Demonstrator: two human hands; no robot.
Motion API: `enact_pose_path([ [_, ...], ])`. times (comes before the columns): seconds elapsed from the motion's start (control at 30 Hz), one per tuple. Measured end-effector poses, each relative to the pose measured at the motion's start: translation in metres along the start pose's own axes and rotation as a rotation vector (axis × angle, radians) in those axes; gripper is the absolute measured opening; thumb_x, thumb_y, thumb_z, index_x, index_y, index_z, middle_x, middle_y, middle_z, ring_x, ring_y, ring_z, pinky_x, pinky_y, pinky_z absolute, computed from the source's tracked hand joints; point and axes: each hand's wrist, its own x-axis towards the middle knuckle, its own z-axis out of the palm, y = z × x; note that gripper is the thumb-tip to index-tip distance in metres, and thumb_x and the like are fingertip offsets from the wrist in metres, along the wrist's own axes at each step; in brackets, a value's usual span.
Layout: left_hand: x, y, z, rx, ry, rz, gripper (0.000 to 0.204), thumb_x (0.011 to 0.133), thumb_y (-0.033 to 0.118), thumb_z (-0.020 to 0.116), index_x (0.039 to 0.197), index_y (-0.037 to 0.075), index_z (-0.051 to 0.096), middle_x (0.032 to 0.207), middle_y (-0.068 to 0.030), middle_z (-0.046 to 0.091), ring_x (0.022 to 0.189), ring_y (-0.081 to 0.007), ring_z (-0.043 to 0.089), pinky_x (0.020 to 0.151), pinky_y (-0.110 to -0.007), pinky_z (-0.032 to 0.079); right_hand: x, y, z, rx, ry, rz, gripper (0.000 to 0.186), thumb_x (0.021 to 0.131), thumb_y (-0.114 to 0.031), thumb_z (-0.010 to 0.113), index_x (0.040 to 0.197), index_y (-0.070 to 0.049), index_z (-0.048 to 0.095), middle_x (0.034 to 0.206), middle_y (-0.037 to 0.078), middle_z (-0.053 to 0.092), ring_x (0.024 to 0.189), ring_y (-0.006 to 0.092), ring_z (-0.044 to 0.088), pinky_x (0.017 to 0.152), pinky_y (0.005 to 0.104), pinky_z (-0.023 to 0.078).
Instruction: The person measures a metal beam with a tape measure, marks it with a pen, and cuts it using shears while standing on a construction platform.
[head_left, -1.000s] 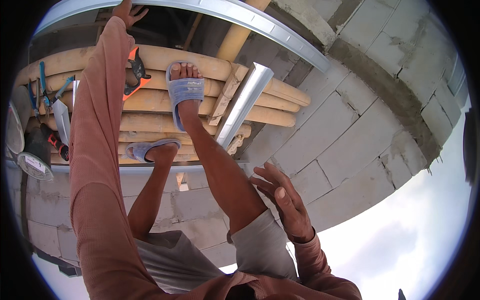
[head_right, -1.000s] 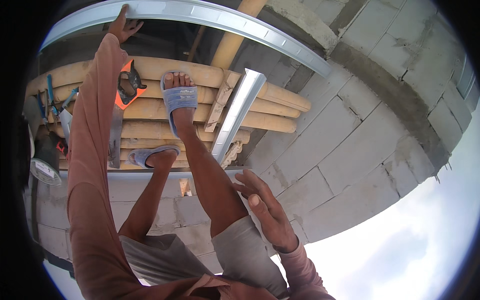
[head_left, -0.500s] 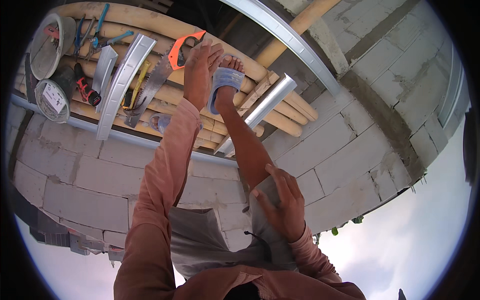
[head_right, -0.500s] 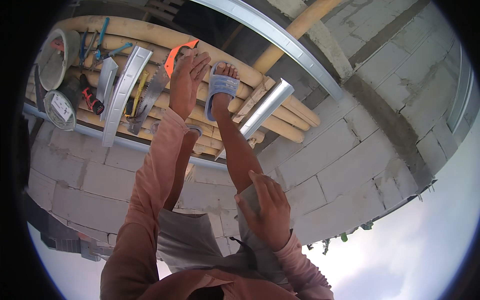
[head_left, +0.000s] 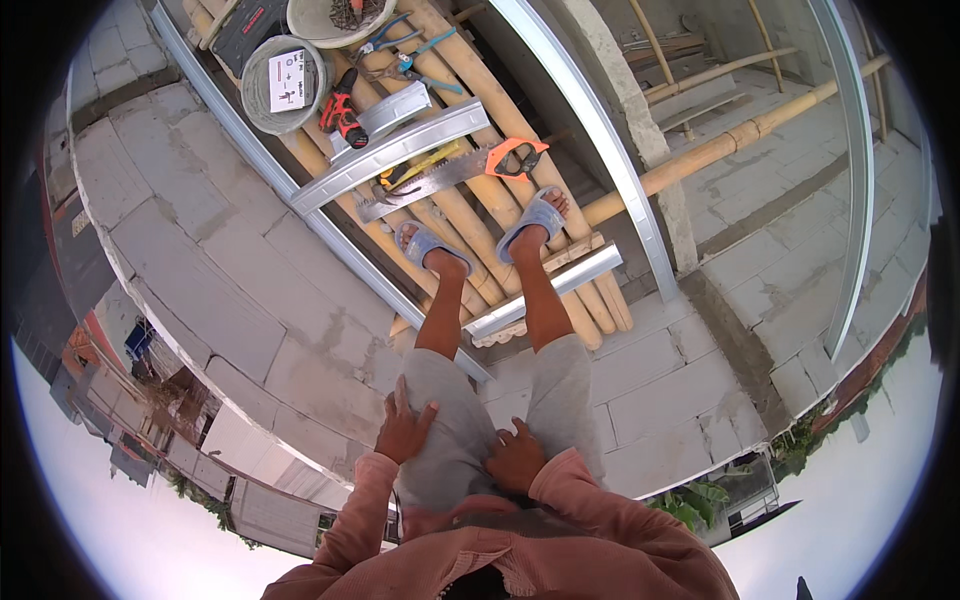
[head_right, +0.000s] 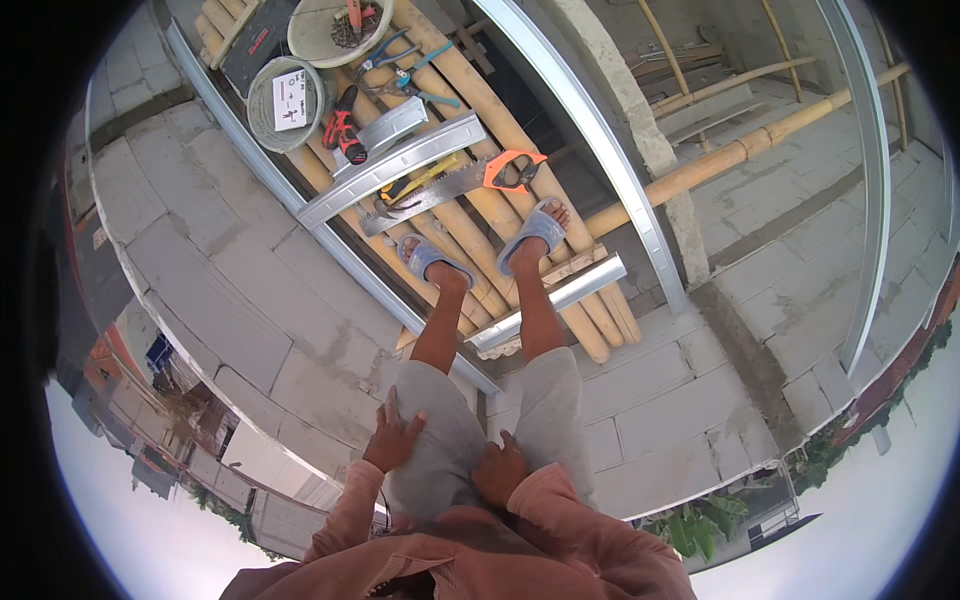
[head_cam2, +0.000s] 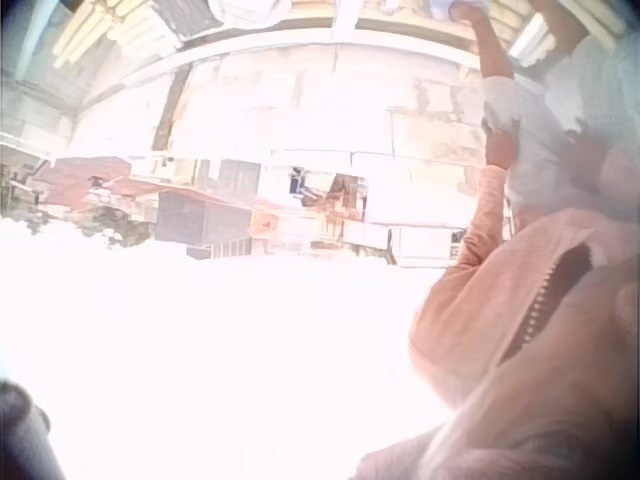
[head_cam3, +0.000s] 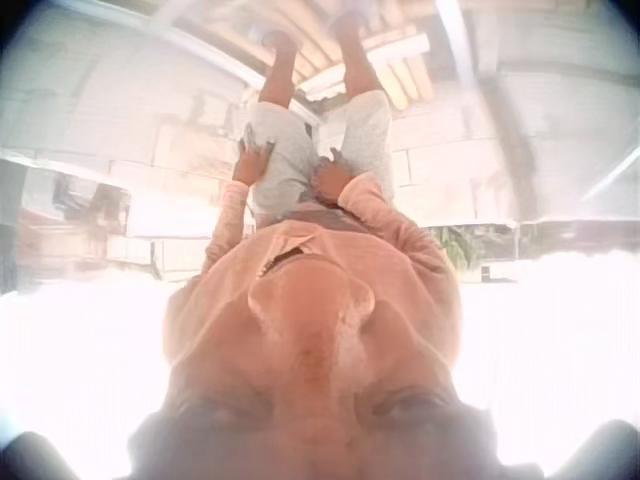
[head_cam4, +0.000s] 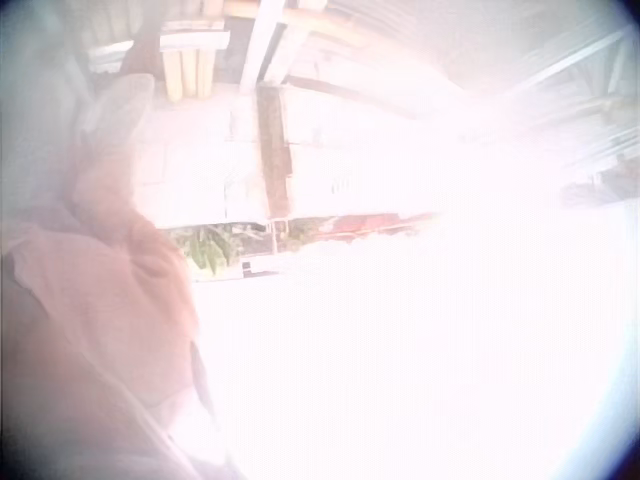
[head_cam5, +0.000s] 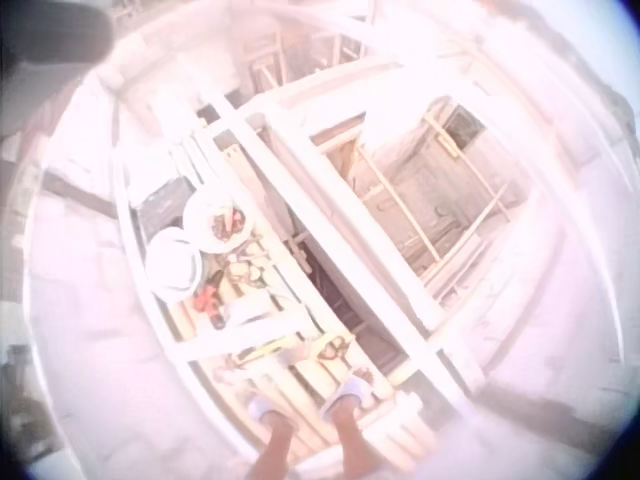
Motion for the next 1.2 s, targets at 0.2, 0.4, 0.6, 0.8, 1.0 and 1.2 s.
enact_pose_path([
  [0.2, -0.018, 0.034, 0.016, -0.087, -0.132, -0.175, 0.11, 0.086, 0.064, 0.061, 0.159, 0.01, -0.001, 0.145, -0.0405, 0.032, 0.126, -0.0559, 0.046, 0.107, -0.055, 0.039, -0.033, -0.016, 0.016, 0.528, -0.415, -0.261, 0.037, 0.09, -0.034, 0.054, 0.117, -0.012, 0.063, 0.103, 0.02, 0.07, 0.099, 0.039, 0.068, 0.089, 0.0454, 0.05],
  [0.4, -0.014, 0.021, 0.039, -0.003, -0.124, -0.246, 0.105, 0.088, 0.066, 0.054, 0.16, 0.012, 0.002, 0.147, -0.0351, 0.035, 0.127, -0.0507, 0.049, 0.105, -0.054, 0.041, -0.038, -0.05, -0.014, 0.378, -0.158, 0.007, 0.038, 0.088, -0.036, 0.059, 0.119, -0.014, 0.062, 0.099, 0.015, 0.07, 0.1, 0.0372, 0.066, 0.089, 0.0481, 0.048],
  [0.6, -0.001, 0.015, 0.041, -0.111, -0.079, -0.276, 0.098, 0.089, 0.062, 0.054, 0.16, 0.013, 0.006, 0.148, -0.0353, 0.034, 0.125, -0.0493, 0.051, 0.104, -0.053, 0.043, -0.047, -0.044, -0.026, -0.023, 0.236, 0.015, 0.018, 0.092, -0.028, 0.055, 0.092, -0.014, 0.067, 0.089, 0.009, 0.069, 0.086, 0.0308, 0.068, 0.093, 0.0527, 0.044],
  [0.8, 0.013, 0.018, 0.033, -0.169, -0.1, -0.314, 0.099, 0.089, 0.06, 0.055, 0.16, 0.012, 0.005, 0.15, -0.0352, 0.032, 0.126, -0.0483, 0.051, 0.105, -0.052, 0.044, -0.037, -0.005, -0.035, 0.132, 0.719, 0.269, 0.023, 0.091, -0.019, 0.062, 0.11, -0.008, 0.068, 0.099, 0.012, 0.067, 0.099, 0.0328, 0.061, 0.098, 0.0471, 0.043],
  [1.0, 0.014, 0.007, 0.052, -0.137, -0.016, -0.304, 0.102, 0.088, 0.059, 0.058, 0.16, 0.011, 0.003, 0.141, -0.035, 0.04, 0.122, -0.0465, 0.055, 0.102, -0.05, 0.047, -0.051, 0.031, -0.059, -0.092, 0.744, 0.529, 0.05, 0.089, -0.025, 0.066, 0.134, -0.005, 0.054, 0.135, 0.022, 0.051, 0.119, 0.0411, 0.05, 0.101, 0.0497, 0.042],
  [1.2, 0.014, 0.011, 0.057, -0.128, 0.07, -0.291, 0.099, 0.087, 0.057, 0.06, 0.158, 0.009, 0.01, 0.139, -0.0369, 0.04, 0.115, -0.0477, 0.057, 0.098, -0.049, 0.049, -0.027, 0.031, -0.028, 0.171, 0.457, 0.723, 0.101, 0.083, -0.051, 0.071, 0.157, -0.01, 0.016, 0.151, 0.036, 0.025, 0.133, 0.0584, 0.036, 0.107, 0.0583, 0.037],
])
